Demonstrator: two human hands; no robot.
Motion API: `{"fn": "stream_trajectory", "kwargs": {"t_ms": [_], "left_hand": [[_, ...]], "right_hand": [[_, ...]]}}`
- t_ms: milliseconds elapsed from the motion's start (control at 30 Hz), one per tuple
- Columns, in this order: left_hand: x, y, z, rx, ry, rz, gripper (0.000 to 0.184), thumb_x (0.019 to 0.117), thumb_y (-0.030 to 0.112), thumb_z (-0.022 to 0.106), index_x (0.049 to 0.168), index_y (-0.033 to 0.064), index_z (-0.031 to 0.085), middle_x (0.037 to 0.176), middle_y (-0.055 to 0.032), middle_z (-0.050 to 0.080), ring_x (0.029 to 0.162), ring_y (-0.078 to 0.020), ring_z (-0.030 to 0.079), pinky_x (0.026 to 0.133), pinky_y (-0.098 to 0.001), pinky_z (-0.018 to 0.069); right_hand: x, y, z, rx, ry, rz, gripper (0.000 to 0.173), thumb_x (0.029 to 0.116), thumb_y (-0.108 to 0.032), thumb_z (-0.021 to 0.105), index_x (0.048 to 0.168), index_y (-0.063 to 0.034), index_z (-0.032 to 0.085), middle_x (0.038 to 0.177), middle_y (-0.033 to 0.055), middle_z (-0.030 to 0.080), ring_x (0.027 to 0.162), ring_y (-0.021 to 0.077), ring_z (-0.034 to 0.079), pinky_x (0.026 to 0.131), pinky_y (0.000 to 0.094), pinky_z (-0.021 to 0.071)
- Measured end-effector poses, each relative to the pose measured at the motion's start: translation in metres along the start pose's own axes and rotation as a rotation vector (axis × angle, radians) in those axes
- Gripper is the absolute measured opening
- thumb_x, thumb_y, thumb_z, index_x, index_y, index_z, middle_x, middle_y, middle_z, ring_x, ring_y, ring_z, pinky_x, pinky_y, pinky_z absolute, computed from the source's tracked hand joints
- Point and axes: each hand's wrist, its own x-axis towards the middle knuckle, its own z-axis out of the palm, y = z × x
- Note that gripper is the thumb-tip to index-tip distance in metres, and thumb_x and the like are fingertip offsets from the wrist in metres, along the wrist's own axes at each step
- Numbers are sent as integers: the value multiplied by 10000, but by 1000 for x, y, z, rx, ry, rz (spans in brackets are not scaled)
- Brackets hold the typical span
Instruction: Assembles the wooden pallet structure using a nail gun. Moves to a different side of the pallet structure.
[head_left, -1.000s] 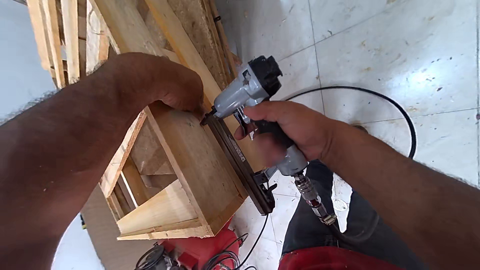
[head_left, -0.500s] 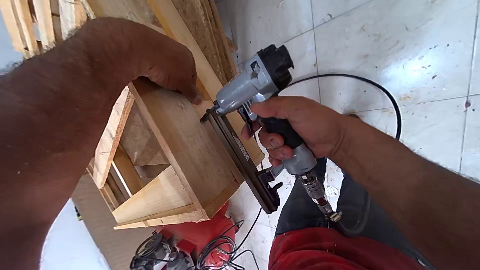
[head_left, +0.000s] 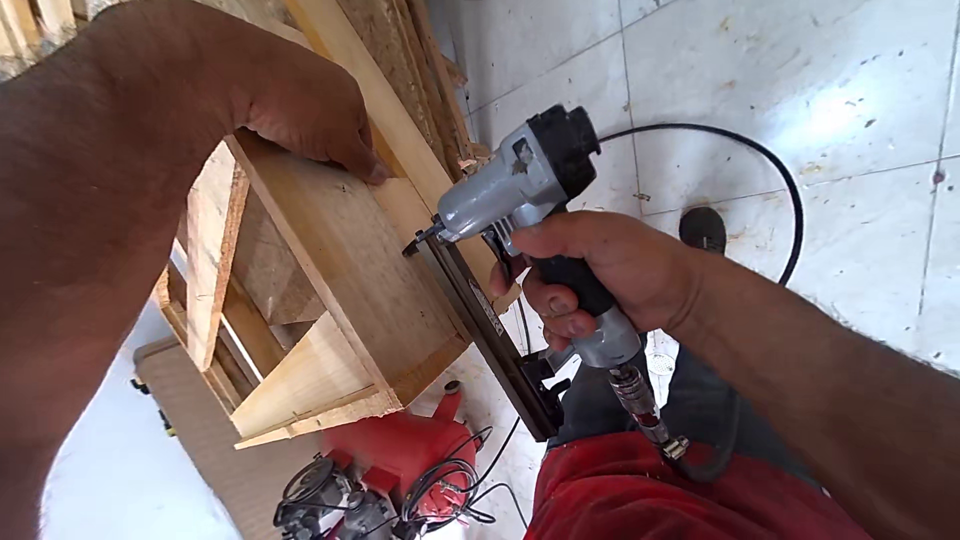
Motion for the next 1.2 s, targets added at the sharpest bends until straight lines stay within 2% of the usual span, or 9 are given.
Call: {"fn": "stream_trajectory", "kwargs": {"t_ms": [100,200,400,600,733,833,933,1000,1200], "left_hand": [[9,-14,4,-66,-62,-35,543,892,721,552,808,197,665,745,-38,680,655,-156,643,531,-376,496],[8,-10,3,-84,-59,-82,565,818,801,583,809,246,687,783,-17,719,702,-145,678,576,-402,543],[6,-11,3,-145,-41,-176,396,807,711,665,857,322,722,865,26,741,780,-105,686,648,-374,552],[4,-1,3,-122,-3,-267,445,746,766,657,833,333,708,828,30,742,760,-97,694,651,-399,561],[4,1,1,-145,-16,-252,430,798,725,677,837,299,724,828,-1,746,752,-123,691,645,-405,548],[5,1,2,-119,-11,-241,445,835,720,641,829,281,711,807,-13,738,732,-137,691,630,-412,549],[6,4,4,-135,-4,-248,429,874,671,628,806,253,695,785,-32,736,706,-149,691,589,-399,538],[6,2,6,-143,17,-207,385,924,599,646,833,230,709,780,-36,725,701,-152,676,596,-384,515],[4,1,8,-121,42,-182,431,889,617,663,758,207,680,733,-39,705,663,-157,656,557,-379,486]], "right_hand": [[-7,6,-2,4,-5,10,417,1057,-453,448,1061,-75,623,561,-10,478,457,103,575,538,364,628],[-12,12,-3,13,-8,25,406,1050,-452,452,1066,-83,621,562,-11,481,459,102,576,543,357,628],[-24,24,-2,6,-4,24,399,1057,-431,454,1066,-71,624,556,-13,485,454,94,576,534,344,626],[-36,33,-1,-22,7,30,388,1053,-413,464,1064,-63,633,556,-5,494,447,92,575,513,327,617],[-42,38,-2,-17,20,57,415,1035,-462,502,1129,-83,643,571,1,499,456,98,582,513,339,620],[-47,43,-2,-6,21,54,360,1017,-408,520,1083,-75,639,563,11,510,448,105,586,500,337,615],[-52,48,-3,-10,15,47,387,1025,-426,527,1135,-74,645,572,10,510,460,102,587,521,330,619],[-54,51,-1,-17,43,64,349,1012,-410,543,1081,-85,649,564,11,520,460,105,596,528,338,623],[-62,60,2,-32,74,53,399,988,-465,582,1075,-82,650,563,12,517,459,102,586,522,321,613]]}}
